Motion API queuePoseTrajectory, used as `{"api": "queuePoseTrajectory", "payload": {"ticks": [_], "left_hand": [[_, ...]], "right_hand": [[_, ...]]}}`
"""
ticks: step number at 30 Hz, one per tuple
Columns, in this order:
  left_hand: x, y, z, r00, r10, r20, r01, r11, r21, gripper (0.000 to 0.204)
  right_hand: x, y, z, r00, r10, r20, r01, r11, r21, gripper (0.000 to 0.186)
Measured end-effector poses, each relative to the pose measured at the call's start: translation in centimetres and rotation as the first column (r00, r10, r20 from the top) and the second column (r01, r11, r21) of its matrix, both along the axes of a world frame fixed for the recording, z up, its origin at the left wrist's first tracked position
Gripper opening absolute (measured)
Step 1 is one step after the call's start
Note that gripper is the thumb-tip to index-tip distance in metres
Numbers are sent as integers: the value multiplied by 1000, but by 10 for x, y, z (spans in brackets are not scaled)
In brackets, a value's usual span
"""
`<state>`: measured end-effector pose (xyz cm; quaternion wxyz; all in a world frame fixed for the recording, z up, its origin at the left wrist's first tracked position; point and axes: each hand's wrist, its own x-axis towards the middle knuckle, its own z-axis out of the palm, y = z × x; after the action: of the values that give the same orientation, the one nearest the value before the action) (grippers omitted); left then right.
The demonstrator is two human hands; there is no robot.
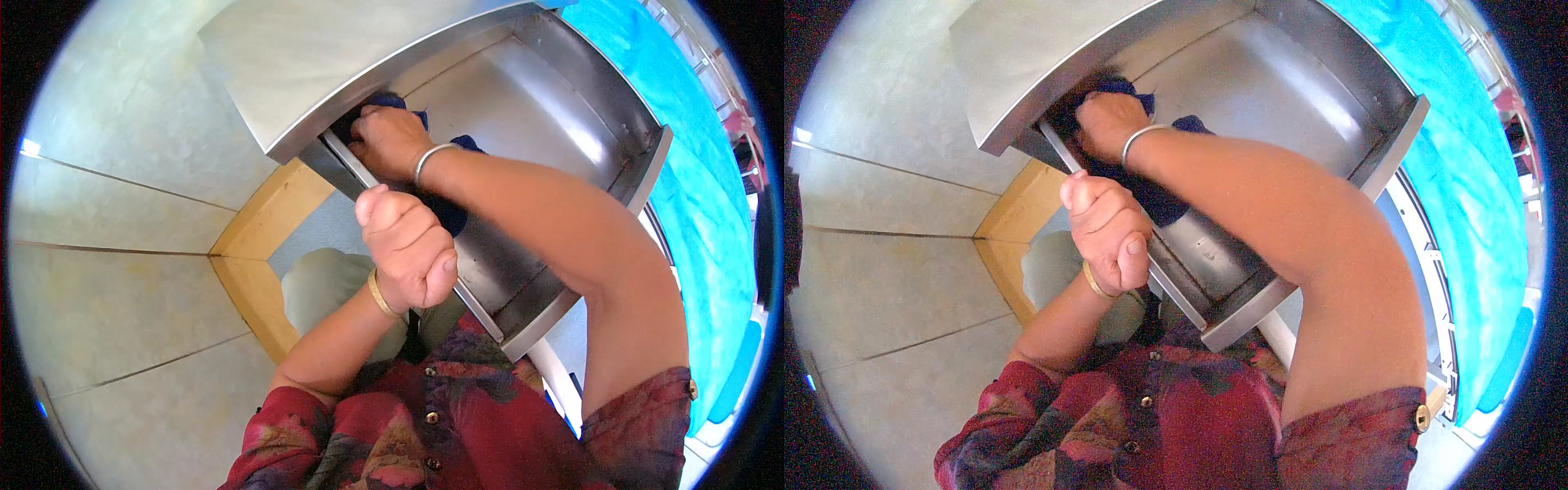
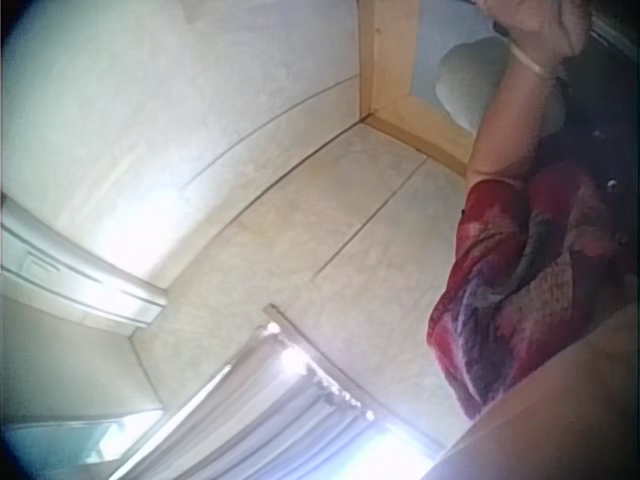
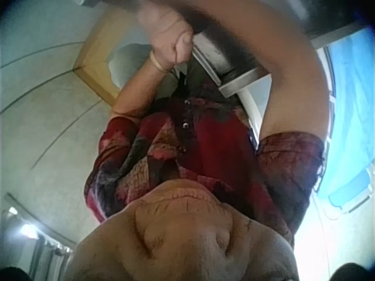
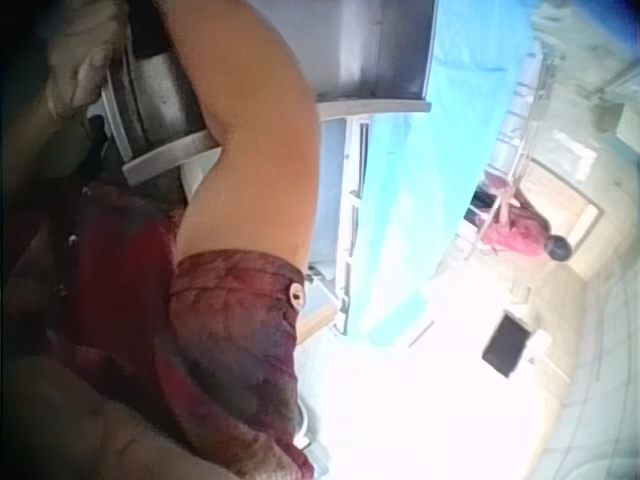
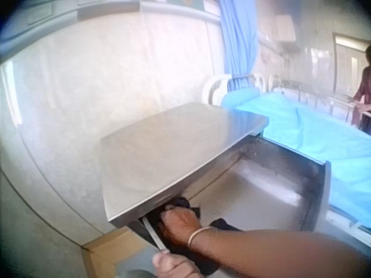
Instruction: The person wipes the inside surfaces of a stainless steel drawer using a blue cloth, moving the cloth across the bottom and sides several times while holding the drawer open.
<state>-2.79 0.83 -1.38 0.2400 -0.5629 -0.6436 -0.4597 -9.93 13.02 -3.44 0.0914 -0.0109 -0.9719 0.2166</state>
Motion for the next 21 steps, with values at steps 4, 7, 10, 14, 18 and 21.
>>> {"api": "queuePoseTrajectory", "payload": {"ticks": [4,7,10,14,18,21], "left_hand": [[-3,-2,-2,1000,8,-11,-8,1000,-16,21],[-4,-3,2,1000,0,-26,0,1000,-16,22],[-2,-1,3,1000,6,-26,-7,1000,-26,23],[-1,-2,1,1000,13,-23,-14,999,-42,24],[-1,1,0,1000,23,12,-22,999,-47,24],[-1,1,2,1000,20,7,-20,998,-57,24]], "right_hand": [[3,21,10,975,211,-64,-195,961,195,20],[15,43,45,972,131,197,-208,869,449,14],[21,88,38,992,32,124,-91,858,505,16],[18,65,24,975,77,210,-165,882,441,19],[10,19,22,938,260,229,-319,906,277,21],[12,38,25,949,288,124,-314,850,423,18]]}}
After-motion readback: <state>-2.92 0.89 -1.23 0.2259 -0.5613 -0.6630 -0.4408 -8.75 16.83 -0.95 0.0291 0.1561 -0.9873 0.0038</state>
